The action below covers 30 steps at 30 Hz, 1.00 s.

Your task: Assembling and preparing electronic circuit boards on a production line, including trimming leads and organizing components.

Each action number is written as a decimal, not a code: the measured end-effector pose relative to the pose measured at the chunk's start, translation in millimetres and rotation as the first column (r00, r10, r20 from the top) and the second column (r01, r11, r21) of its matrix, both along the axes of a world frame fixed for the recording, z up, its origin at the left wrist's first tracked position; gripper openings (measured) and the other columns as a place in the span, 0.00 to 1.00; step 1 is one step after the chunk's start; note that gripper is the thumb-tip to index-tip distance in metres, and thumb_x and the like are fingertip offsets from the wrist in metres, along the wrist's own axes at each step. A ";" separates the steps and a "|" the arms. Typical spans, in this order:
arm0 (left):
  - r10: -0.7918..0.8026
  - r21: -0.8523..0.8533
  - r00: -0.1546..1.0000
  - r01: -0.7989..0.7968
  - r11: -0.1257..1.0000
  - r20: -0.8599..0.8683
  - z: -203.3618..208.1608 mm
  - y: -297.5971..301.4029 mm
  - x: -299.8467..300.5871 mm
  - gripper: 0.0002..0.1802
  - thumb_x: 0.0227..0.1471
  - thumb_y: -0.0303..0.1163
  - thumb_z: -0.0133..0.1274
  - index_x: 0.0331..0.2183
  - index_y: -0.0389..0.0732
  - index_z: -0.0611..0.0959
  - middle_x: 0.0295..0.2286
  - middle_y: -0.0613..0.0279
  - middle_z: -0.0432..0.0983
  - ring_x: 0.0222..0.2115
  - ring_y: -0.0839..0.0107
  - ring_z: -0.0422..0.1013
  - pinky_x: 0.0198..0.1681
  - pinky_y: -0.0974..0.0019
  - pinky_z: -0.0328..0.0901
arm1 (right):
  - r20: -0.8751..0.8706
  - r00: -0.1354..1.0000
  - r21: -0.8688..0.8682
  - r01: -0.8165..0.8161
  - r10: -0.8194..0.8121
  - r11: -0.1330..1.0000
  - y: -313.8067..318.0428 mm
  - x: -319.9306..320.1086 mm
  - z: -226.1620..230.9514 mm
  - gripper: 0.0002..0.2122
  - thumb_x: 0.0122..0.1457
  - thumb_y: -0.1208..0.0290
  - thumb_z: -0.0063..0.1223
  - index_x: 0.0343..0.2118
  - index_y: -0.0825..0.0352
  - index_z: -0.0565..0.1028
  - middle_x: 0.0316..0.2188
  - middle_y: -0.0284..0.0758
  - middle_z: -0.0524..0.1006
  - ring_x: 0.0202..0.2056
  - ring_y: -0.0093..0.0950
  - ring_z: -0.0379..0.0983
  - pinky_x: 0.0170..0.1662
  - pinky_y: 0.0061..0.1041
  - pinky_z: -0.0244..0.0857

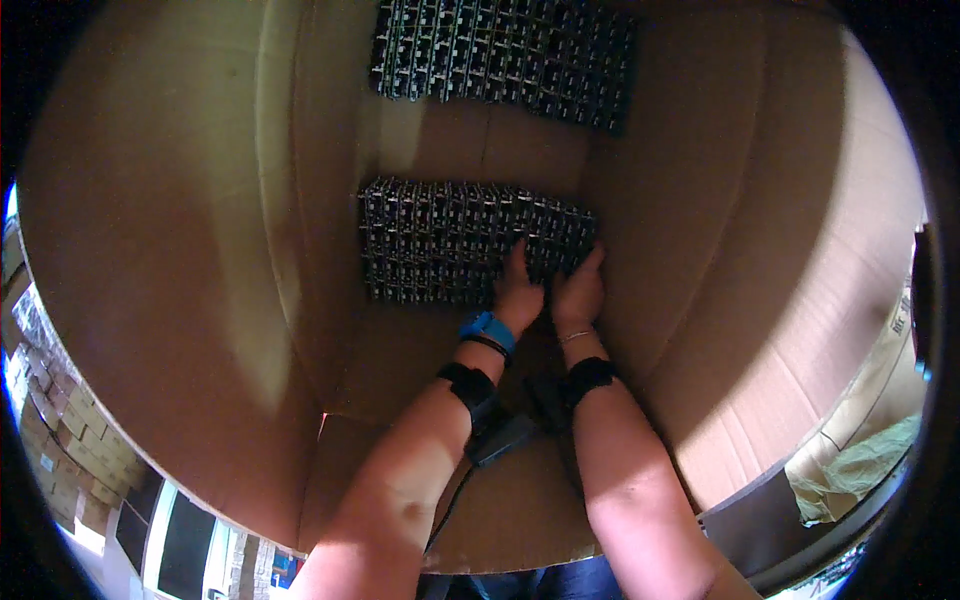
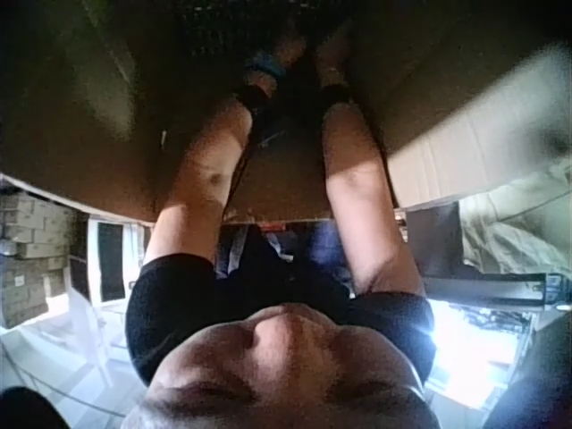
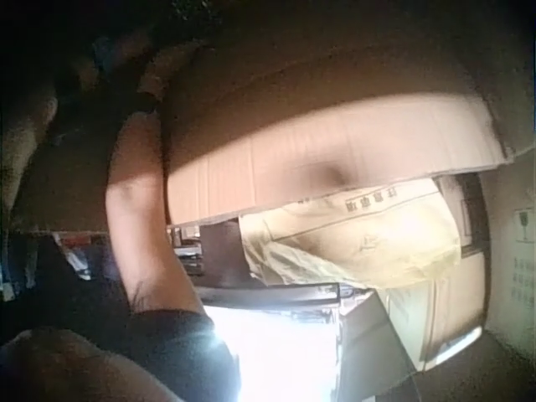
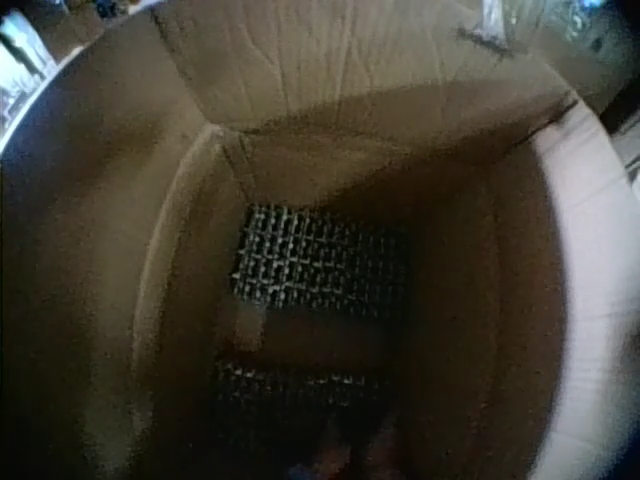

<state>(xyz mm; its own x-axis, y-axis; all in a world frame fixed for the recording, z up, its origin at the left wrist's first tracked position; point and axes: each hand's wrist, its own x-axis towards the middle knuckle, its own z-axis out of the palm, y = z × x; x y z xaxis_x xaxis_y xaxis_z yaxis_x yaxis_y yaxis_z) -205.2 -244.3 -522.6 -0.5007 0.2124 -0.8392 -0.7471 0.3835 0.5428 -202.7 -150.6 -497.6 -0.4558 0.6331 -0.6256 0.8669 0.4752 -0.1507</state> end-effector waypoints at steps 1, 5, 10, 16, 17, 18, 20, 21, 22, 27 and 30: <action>0.004 0.004 1.000 -0.004 1.000 -0.005 3.4 1.6 -3.0 0.39 0.42 0.25 0.46 0.57 0.46 0.52 0.52 0.44 0.55 0.52 0.44 0.55 0.55 0.54 0.51 | 0.036 0.999 0.012 -0.010 0.009 1.000 0.9 -3.7 3.4 0.32 0.43 0.72 0.54 0.53 0.61 0.53 0.36 0.49 0.73 0.37 0.49 0.70 0.38 0.42 0.64; -0.013 -0.099 1.000 0.010 0.995 -0.023 13.6 1.7 -8.3 0.39 0.40 0.27 0.48 0.56 0.45 0.55 0.52 0.44 0.57 0.51 0.45 0.56 0.54 0.54 0.53 | 0.053 0.995 0.046 -0.085 0.083 0.995 -1.3 -8.5 20.0 0.29 0.42 0.69 0.56 0.49 0.63 0.57 0.33 0.49 0.74 0.36 0.48 0.71 0.37 0.43 0.64; 0.038 -0.075 0.999 -0.037 0.996 0.013 30.4 0.7 -14.1 0.38 0.41 0.30 0.51 0.55 0.43 0.56 0.52 0.45 0.57 0.51 0.46 0.56 0.54 0.56 0.53 | 0.101 0.986 0.094 -0.140 0.131 0.986 -2.7 -16.3 43.3 0.25 0.42 0.65 0.58 0.42 0.64 0.61 0.31 0.47 0.75 0.33 0.48 0.71 0.36 0.43 0.64; 0.095 -0.063 0.995 -0.097 0.993 -0.031 33.8 -8.3 -15.0 0.37 0.42 0.35 0.54 0.53 0.38 0.58 0.49 0.42 0.59 0.49 0.46 0.57 0.52 0.54 0.53 | 0.071 0.975 0.162 -0.221 0.212 0.962 -20.5 -23.1 72.7 0.25 0.41 0.65 0.59 0.40 0.65 0.60 0.30 0.46 0.74 0.32 0.46 0.71 0.32 0.43 0.65; 0.111 -0.035 0.994 -0.112 0.993 -0.009 45.0 -2.1 -18.4 0.35 0.44 0.34 0.53 0.52 0.38 0.59 0.49 0.44 0.58 0.50 0.50 0.57 0.53 0.57 0.53 | 0.077 0.973 0.170 -0.226 0.216 0.959 -15.0 -23.2 76.3 0.25 0.41 0.65 0.59 0.40 0.65 0.60 0.30 0.46 0.74 0.32 0.46 0.71 0.32 0.43 0.65; 0.127 -0.006 0.992 -0.127 0.992 0.014 53.4 3.8 -21.2 0.32 0.46 0.33 0.52 0.51 0.37 0.59 0.49 0.46 0.58 0.50 0.54 0.56 0.53 0.59 0.52 | 0.090 0.966 0.178 -0.256 0.243 0.950 -8.2 -23.0 79.6 0.25 0.41 0.65 0.59 0.40 0.65 0.60 0.31 0.46 0.74 0.32 0.46 0.71 0.32 0.43 0.65; 0.195 -0.037 0.974 -0.201 0.979 -0.117 45.7 4.2 -16.8 0.30 0.45 0.35 0.53 0.48 0.36 0.62 0.45 0.44 0.60 0.46 0.51 0.59 0.50 0.56 0.55 | 0.088 0.958 0.175 -0.286 0.274 0.942 -11.3 -28.7 86.9 0.25 0.41 0.65 0.59 0.40 0.65 0.60 0.31 0.45 0.74 0.32 0.46 0.71 0.32 0.43 0.65; 0.253 -0.059 0.936 -0.275 0.960 -0.245 40.3 3.3 -13.8 0.28 0.43 0.37 0.55 0.44 0.35 0.65 0.41 0.41 0.63 0.42 0.47 0.62 0.47 0.53 0.57 | 0.069 0.961 0.175 -0.276 0.268 0.945 -15.4 -31.0 89.3 0.25 0.40 0.65 0.60 0.40 0.65 0.60 0.31 0.45 0.74 0.32 0.46 0.71 0.32 0.43 0.65; 0.258 -0.055 0.934 -0.279 0.959 -0.246 42.6 4.4 -15.9 0.28 0.43 0.37 0.55 0.44 0.35 0.65 0.41 0.41 0.63 0.42 0.47 0.62 0.47 0.53 0.57 | 0.055 0.963 0.180 -0.268 0.262 0.946 -15.4 -31.0 91.4 0.25 0.40 0.65 0.60 0.40 0.65 0.60 0.31 0.44 0.74 0.31 0.46 0.71 0.32 0.43 0.65; 0.235 -0.040 0.945 -0.251 0.967 -0.229 88.5 8.6 -44.2 0.27 0.43 0.37 0.55 0.43 0.33 0.66 0.41 0.41 0.63 0.44 0.47 0.60 0.47 0.54 0.57 | -0.020 0.950 0.226 -0.298 0.310 0.927 -8.7 -46.0 127.9 0.25 0.40 0.66 0.59 0.41 0.66 0.61 0.30 0.45 0.72 0.32 0.47 0.70 0.33 0.42 0.65; 0.240 -0.040 0.914 -0.267 0.963 -0.327 133.3 7.6 -61.0 0.29 0.43 0.38 0.55 0.43 0.33 0.65 0.41 0.41 0.62 0.44 0.47 0.59 0.48 0.54 0.55 | -0.064 0.957 0.210 -0.265 0.284 0.941 -5.6 -60.4 158.3 0.26 0.40 0.67 0.59 0.43 0.65 0.62 0.32 0.46 0.71 0.34 0.47 0.69 0.34 0.42 0.64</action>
<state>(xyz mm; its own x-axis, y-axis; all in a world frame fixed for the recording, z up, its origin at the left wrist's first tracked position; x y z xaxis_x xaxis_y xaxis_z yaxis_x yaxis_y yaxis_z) -266.2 -236.7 -389.4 -0.7707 -0.0192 -0.6369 -0.6194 0.2571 0.7418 -263.0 -156.2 -339.3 -0.6790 0.5817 -0.4478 0.6855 0.7208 -0.1030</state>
